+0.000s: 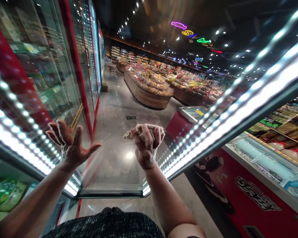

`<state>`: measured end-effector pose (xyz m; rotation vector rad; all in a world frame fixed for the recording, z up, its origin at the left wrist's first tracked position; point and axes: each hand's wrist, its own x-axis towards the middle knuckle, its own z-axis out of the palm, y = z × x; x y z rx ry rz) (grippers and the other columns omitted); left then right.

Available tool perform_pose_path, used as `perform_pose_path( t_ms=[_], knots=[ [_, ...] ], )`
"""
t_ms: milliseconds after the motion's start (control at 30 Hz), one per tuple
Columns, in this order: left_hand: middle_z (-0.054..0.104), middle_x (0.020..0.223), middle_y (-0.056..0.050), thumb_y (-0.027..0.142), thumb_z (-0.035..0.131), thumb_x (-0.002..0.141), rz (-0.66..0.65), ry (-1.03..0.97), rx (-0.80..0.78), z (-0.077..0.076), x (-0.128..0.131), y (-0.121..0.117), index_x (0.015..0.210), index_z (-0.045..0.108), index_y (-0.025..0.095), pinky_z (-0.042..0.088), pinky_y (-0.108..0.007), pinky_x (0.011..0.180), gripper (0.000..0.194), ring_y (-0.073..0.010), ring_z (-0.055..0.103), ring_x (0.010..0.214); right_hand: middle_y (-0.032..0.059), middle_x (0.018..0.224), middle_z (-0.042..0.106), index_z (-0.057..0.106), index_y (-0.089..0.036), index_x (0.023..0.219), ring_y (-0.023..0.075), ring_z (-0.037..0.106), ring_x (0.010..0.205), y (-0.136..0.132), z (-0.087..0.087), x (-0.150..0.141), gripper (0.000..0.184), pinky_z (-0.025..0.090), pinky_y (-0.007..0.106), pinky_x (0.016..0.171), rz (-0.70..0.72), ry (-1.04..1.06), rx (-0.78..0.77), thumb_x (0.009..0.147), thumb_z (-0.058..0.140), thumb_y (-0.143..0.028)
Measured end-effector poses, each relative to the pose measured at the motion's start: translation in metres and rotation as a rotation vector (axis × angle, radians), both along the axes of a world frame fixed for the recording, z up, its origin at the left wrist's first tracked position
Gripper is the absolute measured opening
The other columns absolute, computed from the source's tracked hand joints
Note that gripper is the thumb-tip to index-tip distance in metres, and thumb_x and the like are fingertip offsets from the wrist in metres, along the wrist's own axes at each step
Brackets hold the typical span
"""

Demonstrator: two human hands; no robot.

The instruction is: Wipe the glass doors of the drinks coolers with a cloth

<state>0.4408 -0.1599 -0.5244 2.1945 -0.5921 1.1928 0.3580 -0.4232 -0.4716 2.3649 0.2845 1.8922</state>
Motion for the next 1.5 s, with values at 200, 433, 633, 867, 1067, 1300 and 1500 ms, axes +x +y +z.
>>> perform_pose_path(
  t_ms=[200,433,633,867,1067,1300,1500],
  knots=[
    [-0.016,0.173,-0.004,0.056,0.082,0.075,-0.012,0.070,-0.033,-0.005,0.000,0.001,0.164,0.015,0.042,-0.011,-0.075,0.120,0.112,-0.0426,-0.021,0.155,0.0033,0.149,0.056,0.068,-0.037,0.133,0.0279,0.030,0.152,0.023,0.001,0.002,0.047,0.030,0.053,0.127,0.060,0.107,-0.022,0.094,0.059,-0.013],
    [-0.016,0.172,-0.003,0.046,0.072,0.087,-0.003,0.094,-0.040,-0.012,0.001,0.002,0.163,0.022,0.040,-0.009,-0.073,0.121,0.091,-0.0410,-0.017,0.156,0.0023,0.146,0.059,0.067,-0.041,0.135,0.0283,0.036,0.149,0.029,0.007,0.005,0.050,0.027,0.058,0.127,0.064,0.093,-0.048,0.095,0.055,-0.013],
    [-0.015,0.171,-0.001,0.031,0.059,0.096,-0.056,-0.048,-0.009,-0.012,0.000,0.007,0.163,0.014,0.040,-0.009,-0.065,0.125,0.081,-0.0345,-0.016,0.156,-0.0014,0.146,0.061,0.065,-0.043,0.136,0.0229,0.034,0.150,0.044,0.007,0.009,0.046,0.022,0.049,0.130,0.141,0.209,-0.224,0.097,0.058,-0.021],
    [-0.017,0.171,-0.003,0.026,0.052,0.099,-0.038,-0.091,0.034,-0.011,0.001,0.011,0.164,-0.002,0.036,-0.012,-0.063,0.125,0.085,-0.0286,-0.020,0.157,-0.0012,0.147,0.061,0.067,-0.043,0.134,0.0234,0.032,0.151,0.052,0.017,0.014,0.045,0.019,0.051,0.131,0.114,0.209,-0.142,0.096,0.060,-0.021],
    [-0.009,0.173,-0.009,0.029,0.057,0.097,-0.033,-0.113,0.020,-0.015,0.003,0.010,0.166,0.007,0.032,-0.009,-0.058,0.127,0.085,-0.0281,-0.015,0.158,-0.0087,0.149,0.059,0.068,-0.043,0.132,0.0213,0.026,0.154,0.057,0.005,0.018,0.046,0.010,0.045,0.134,0.196,0.167,-0.261,0.095,0.060,-0.018],
    [0.004,0.173,-0.017,0.057,0.073,0.084,0.074,0.000,-0.132,-0.021,0.009,0.020,0.162,0.030,0.026,0.002,-0.064,0.127,0.095,-0.0385,-0.004,0.160,-0.0090,0.154,0.055,0.067,-0.039,0.135,0.0258,0.018,0.158,0.077,0.014,0.029,0.044,0.003,0.051,0.134,0.176,0.178,-0.194,0.096,0.057,-0.022],
    [0.001,0.171,-0.026,0.076,0.079,0.065,0.190,0.002,-0.244,-0.010,0.006,0.025,0.166,0.006,0.015,0.004,-0.068,0.125,0.139,-0.0437,-0.009,0.159,-0.0105,0.150,0.059,0.070,-0.037,0.130,0.0225,0.019,0.158,0.084,0.010,0.032,0.036,0.002,0.045,0.135,0.257,0.206,-0.339,0.097,0.060,-0.028]
  ],
)
